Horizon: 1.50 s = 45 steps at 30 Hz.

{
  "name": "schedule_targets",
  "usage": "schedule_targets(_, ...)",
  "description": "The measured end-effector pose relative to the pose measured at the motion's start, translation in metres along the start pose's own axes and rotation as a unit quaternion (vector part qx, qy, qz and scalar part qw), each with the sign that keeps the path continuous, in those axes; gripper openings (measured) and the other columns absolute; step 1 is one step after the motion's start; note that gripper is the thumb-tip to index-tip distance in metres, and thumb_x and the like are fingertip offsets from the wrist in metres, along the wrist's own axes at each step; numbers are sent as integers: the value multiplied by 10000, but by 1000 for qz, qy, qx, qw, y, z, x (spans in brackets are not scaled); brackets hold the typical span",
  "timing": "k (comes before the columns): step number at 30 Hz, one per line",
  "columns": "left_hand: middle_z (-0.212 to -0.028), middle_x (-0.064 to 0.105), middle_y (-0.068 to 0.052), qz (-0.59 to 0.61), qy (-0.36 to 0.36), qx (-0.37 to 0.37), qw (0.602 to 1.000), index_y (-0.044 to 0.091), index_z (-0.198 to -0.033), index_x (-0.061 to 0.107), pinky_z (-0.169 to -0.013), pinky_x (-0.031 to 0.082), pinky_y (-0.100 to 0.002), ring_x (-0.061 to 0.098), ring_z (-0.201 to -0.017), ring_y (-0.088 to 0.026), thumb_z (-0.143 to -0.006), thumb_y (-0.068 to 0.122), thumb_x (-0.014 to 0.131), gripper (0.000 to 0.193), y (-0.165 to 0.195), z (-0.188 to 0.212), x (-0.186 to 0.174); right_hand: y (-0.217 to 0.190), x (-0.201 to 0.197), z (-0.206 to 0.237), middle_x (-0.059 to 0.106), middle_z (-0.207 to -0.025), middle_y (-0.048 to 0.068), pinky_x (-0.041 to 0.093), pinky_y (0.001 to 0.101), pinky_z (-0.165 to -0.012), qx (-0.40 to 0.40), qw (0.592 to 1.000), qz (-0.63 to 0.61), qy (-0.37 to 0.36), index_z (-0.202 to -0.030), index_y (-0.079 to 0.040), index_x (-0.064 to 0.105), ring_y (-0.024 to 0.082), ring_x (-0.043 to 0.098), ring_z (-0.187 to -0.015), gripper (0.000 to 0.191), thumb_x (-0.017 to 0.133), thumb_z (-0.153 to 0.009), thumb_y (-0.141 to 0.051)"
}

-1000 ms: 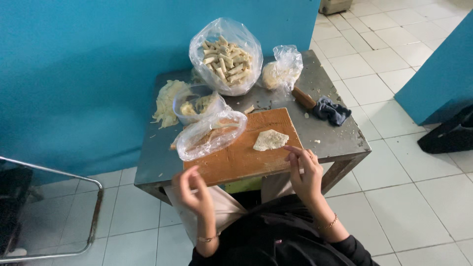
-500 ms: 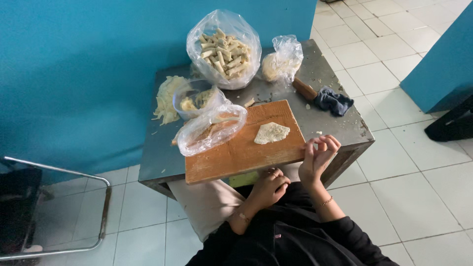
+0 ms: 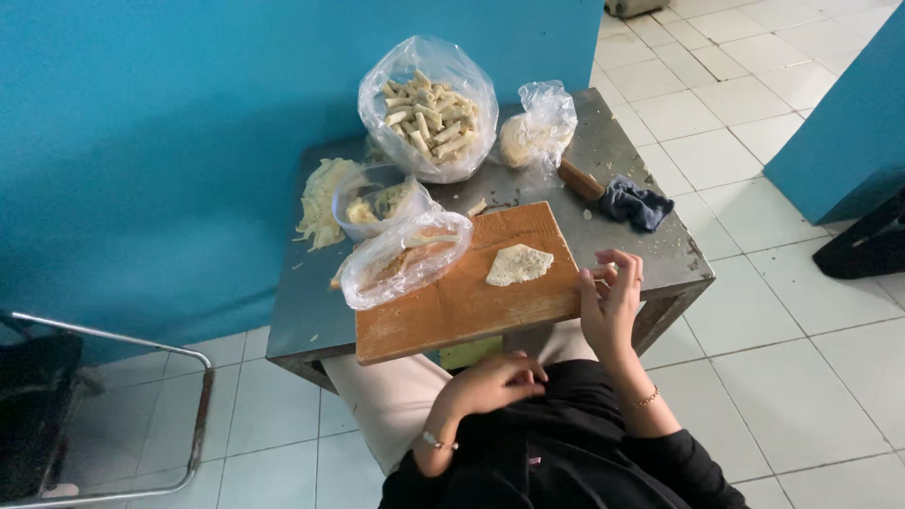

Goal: The person sits at a metal table shaping small pieces of white dough and placing them into a plastic bag. They then take thin wrapper pieces, spoon a brown filling from a plastic-lined bowl onto each wrapper, and fold the wrappers over the filling by hand.

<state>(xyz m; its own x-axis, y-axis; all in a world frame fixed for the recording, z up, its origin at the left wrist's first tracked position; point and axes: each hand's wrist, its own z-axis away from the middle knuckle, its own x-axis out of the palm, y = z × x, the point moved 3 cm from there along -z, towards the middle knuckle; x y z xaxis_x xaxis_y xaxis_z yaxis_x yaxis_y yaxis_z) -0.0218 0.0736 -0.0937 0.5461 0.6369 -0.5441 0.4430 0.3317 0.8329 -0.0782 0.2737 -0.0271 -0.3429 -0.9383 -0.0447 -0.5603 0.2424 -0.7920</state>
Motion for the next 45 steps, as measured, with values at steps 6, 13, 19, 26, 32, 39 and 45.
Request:
schedule_targets(6, -1029, 708, -43, -152, 271, 120, 943, 101, -1130, 716, -820, 537, -360, 686, -926, -216, -937, 211, 757, 226, 111, 64, -88, -13, 52, -82, 693, -951, 148, 550, 410, -759, -137, 941, 195, -241, -1053, -58, 758, 329, 683, -859, 140, 691, -933, -83)
schedule_targets(13, -1100, 653, -84, -242, 622, -70, 741, 76, -1174, 679, -764, 486, -373, 614, -859, -217, -934, 75, 712, 242, 88, 106, -129, 79, 192, -166, 740, -1047, 131, 562, 421, -853, -166, 816, 235, -501, -1084, -121, 765, 320, 715, -974, 348, 808, -738, -133)
schedule_targets(19, -1224, 564, -160, -189, 631, -144, 739, 26, -1424, 503, -782, 507, -390, 588, -968, -256, -897, 156, 753, 597, 44, 107, -133, 98, 193, -167, 759, -1008, 111, 567, 415, -832, -136, 783, 329, -510, -970, -100, 770, 295, 715, -955, 217, 816, -814, -242)
schedule_targets(26, -963, 690, -96, -109, 590, -140, 787, 34, -1231, 627, -733, 528, -353, 655, -842, -204, -919, 146, 723, 345, 14, 95, -133, 15, 176, -213, 783, -823, 23, 595, 319, -666, 19, 757, 223, -613, -1007, -104, 778, 135, 736, -735, 190, 671, -897, -215)
schedule_targets(32, -868, 670, -99, -156, 563, -113, 804, 12, -1049, 651, -726, 524, -330, 641, -772, -198, -862, 114, 740, 231, 18, 89, -121, -51, 203, -210, 536, -1395, 326, 561, 471, -802, -274, 900, 248, -232, -1353, 12, 635, 422, 678, -963, 536, 780, -899, -234)
schedule_targets(39, -883, 621, -1, 30, 574, -120, 810, 34, -1071, 658, -768, 489, -264, 571, -812, -93, -938, 70, 655, 138, 5, 114, -131, -36, 235, -197, 720, -1111, 162, 561, 448, -849, -203, 922, 213, -251, -1132, -133, 761, 372, 704, -981, 253, 715, -883, -124)
schedule_targets(45, -897, 580, 28, 44, 573, -108, 811, 24, -1078, 624, -732, 463, -225, 537, -814, -66, -960, 84, 668, 139, -2, 151, -144, -6, 223, -180, 766, -894, 68, 579, 355, -750, -207, 871, 134, -425, -996, -134, 791, 221, 735, -805, 227, 643, -836, -71)
